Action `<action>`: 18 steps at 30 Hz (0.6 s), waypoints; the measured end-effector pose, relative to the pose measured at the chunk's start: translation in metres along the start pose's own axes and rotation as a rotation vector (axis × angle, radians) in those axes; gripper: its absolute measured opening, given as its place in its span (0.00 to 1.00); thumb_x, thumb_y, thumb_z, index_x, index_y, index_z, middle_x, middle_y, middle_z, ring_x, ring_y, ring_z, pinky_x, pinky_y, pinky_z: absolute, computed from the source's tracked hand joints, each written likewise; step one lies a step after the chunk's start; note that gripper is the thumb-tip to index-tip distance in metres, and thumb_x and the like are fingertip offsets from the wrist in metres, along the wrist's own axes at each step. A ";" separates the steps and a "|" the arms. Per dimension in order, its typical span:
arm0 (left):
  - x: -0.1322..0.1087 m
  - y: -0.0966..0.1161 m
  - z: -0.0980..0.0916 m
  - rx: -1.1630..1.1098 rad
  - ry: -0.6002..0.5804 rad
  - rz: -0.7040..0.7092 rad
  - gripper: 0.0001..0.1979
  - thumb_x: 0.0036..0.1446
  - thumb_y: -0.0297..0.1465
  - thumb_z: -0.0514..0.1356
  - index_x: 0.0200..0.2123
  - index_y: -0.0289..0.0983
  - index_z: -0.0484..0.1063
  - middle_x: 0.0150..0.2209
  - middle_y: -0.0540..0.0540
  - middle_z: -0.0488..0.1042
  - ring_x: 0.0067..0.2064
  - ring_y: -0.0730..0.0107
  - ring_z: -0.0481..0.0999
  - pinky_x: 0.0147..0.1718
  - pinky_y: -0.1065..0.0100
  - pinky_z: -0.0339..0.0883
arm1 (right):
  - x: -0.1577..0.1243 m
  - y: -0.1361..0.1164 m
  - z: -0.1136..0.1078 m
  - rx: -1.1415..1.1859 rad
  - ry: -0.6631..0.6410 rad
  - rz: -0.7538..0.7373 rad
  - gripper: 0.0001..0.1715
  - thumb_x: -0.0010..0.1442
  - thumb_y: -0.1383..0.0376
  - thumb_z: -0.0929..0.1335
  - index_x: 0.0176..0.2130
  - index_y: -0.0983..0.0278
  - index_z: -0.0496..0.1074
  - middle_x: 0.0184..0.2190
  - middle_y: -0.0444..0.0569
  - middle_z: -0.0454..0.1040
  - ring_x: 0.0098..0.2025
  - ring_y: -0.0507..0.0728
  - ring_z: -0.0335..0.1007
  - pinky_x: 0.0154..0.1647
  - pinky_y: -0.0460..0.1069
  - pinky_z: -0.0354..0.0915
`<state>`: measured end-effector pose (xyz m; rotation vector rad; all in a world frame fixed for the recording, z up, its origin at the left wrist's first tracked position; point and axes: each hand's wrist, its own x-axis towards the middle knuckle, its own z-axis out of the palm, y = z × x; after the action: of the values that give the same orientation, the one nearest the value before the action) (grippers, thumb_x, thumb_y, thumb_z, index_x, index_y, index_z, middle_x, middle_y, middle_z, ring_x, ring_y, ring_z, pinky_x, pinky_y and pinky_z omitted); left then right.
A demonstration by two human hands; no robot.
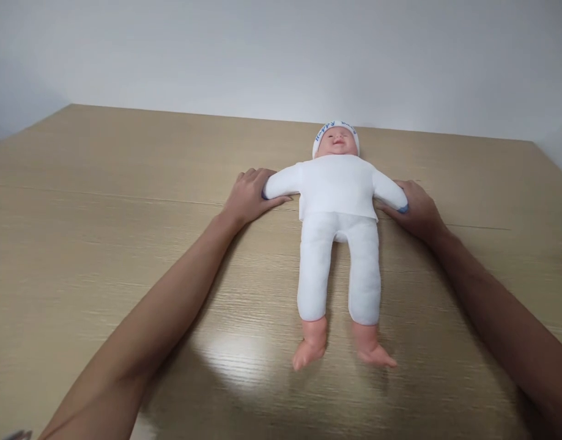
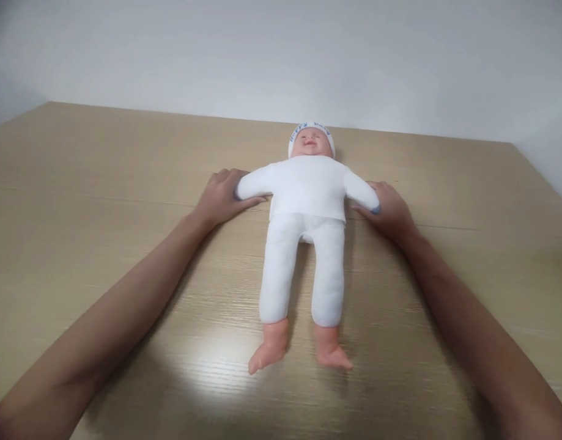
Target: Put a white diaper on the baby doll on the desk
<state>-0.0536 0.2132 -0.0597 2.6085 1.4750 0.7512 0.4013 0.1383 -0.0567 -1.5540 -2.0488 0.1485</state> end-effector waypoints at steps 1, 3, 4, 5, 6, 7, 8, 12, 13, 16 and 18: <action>-0.002 -0.006 -0.005 -0.050 -0.029 0.044 0.46 0.64 0.70 0.58 0.62 0.36 0.76 0.56 0.33 0.81 0.56 0.42 0.76 0.60 0.49 0.64 | 0.000 0.003 -0.002 0.007 -0.025 -0.018 0.33 0.66 0.42 0.73 0.62 0.57 0.76 0.52 0.62 0.80 0.50 0.76 0.72 0.53 0.69 0.67; -0.005 -0.017 -0.013 -0.126 -0.065 0.095 0.45 0.64 0.69 0.59 0.63 0.36 0.77 0.56 0.35 0.82 0.56 0.44 0.77 0.61 0.50 0.66 | 0.001 0.008 -0.007 0.017 -0.072 -0.061 0.34 0.66 0.43 0.73 0.62 0.58 0.76 0.50 0.63 0.81 0.49 0.75 0.71 0.53 0.68 0.66; -0.006 -0.021 -0.017 -0.148 -0.070 0.100 0.45 0.63 0.68 0.61 0.63 0.37 0.77 0.55 0.36 0.83 0.55 0.45 0.77 0.60 0.50 0.66 | 0.001 0.011 -0.009 0.020 -0.088 -0.081 0.35 0.66 0.42 0.72 0.62 0.59 0.76 0.50 0.63 0.81 0.48 0.74 0.71 0.54 0.68 0.66; -0.007 -0.023 -0.019 -0.163 -0.069 0.096 0.44 0.62 0.68 0.63 0.63 0.37 0.78 0.54 0.36 0.83 0.54 0.46 0.77 0.60 0.51 0.67 | 0.002 0.013 -0.010 0.021 -0.097 -0.099 0.36 0.66 0.42 0.72 0.63 0.60 0.76 0.50 0.64 0.81 0.48 0.74 0.71 0.54 0.68 0.65; -0.008 -0.025 -0.021 -0.175 -0.066 0.088 0.44 0.61 0.67 0.64 0.63 0.37 0.78 0.54 0.36 0.83 0.54 0.46 0.77 0.60 0.51 0.68 | 0.002 0.016 -0.011 0.020 -0.102 -0.113 0.38 0.66 0.41 0.72 0.64 0.62 0.75 0.50 0.64 0.80 0.49 0.74 0.70 0.55 0.68 0.65; -0.009 -0.026 -0.022 -0.185 -0.063 0.078 0.43 0.60 0.66 0.65 0.62 0.37 0.79 0.53 0.37 0.83 0.54 0.46 0.77 0.60 0.51 0.68 | 0.002 0.017 -0.011 0.020 -0.103 -0.125 0.40 0.67 0.40 0.71 0.65 0.63 0.75 0.51 0.65 0.80 0.49 0.73 0.70 0.56 0.68 0.65; -0.009 -0.026 -0.022 -0.195 -0.060 0.070 0.43 0.60 0.66 0.66 0.62 0.37 0.79 0.53 0.37 0.84 0.54 0.46 0.77 0.60 0.51 0.68 | 0.002 0.019 -0.011 0.018 -0.104 -0.136 0.41 0.67 0.40 0.70 0.66 0.63 0.74 0.51 0.65 0.80 0.50 0.73 0.70 0.57 0.68 0.64; -0.008 -0.024 -0.020 -0.214 -0.048 0.056 0.42 0.58 0.64 0.68 0.61 0.37 0.80 0.52 0.36 0.84 0.54 0.47 0.77 0.60 0.51 0.69 | 0.001 0.024 -0.010 0.006 -0.098 -0.170 0.43 0.69 0.37 0.69 0.68 0.64 0.72 0.53 0.64 0.81 0.51 0.71 0.70 0.58 0.65 0.64; -0.007 -0.023 -0.020 -0.215 -0.045 0.059 0.42 0.58 0.64 0.68 0.61 0.36 0.80 0.53 0.36 0.84 0.54 0.47 0.77 0.60 0.50 0.69 | 0.001 0.025 -0.010 0.000 -0.096 -0.177 0.44 0.70 0.37 0.69 0.68 0.65 0.72 0.54 0.64 0.81 0.52 0.70 0.70 0.58 0.64 0.64; -0.008 -0.022 -0.019 -0.210 -0.034 0.061 0.42 0.58 0.64 0.68 0.60 0.36 0.81 0.53 0.36 0.84 0.53 0.48 0.77 0.62 0.49 0.67 | -0.001 0.027 -0.009 -0.028 -0.073 -0.196 0.45 0.70 0.37 0.68 0.67 0.67 0.73 0.53 0.65 0.81 0.52 0.69 0.72 0.57 0.63 0.65; -0.010 -0.021 -0.018 -0.194 -0.028 0.041 0.42 0.59 0.64 0.67 0.61 0.37 0.80 0.54 0.36 0.84 0.53 0.48 0.77 0.63 0.48 0.65 | -0.006 0.025 -0.008 -0.083 -0.002 -0.187 0.47 0.68 0.37 0.69 0.69 0.68 0.71 0.54 0.64 0.80 0.54 0.71 0.73 0.59 0.64 0.65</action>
<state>-0.0822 0.2126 -0.0539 2.5010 1.2748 0.8133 0.4277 0.1392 -0.0626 -1.4004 -2.2133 -0.0056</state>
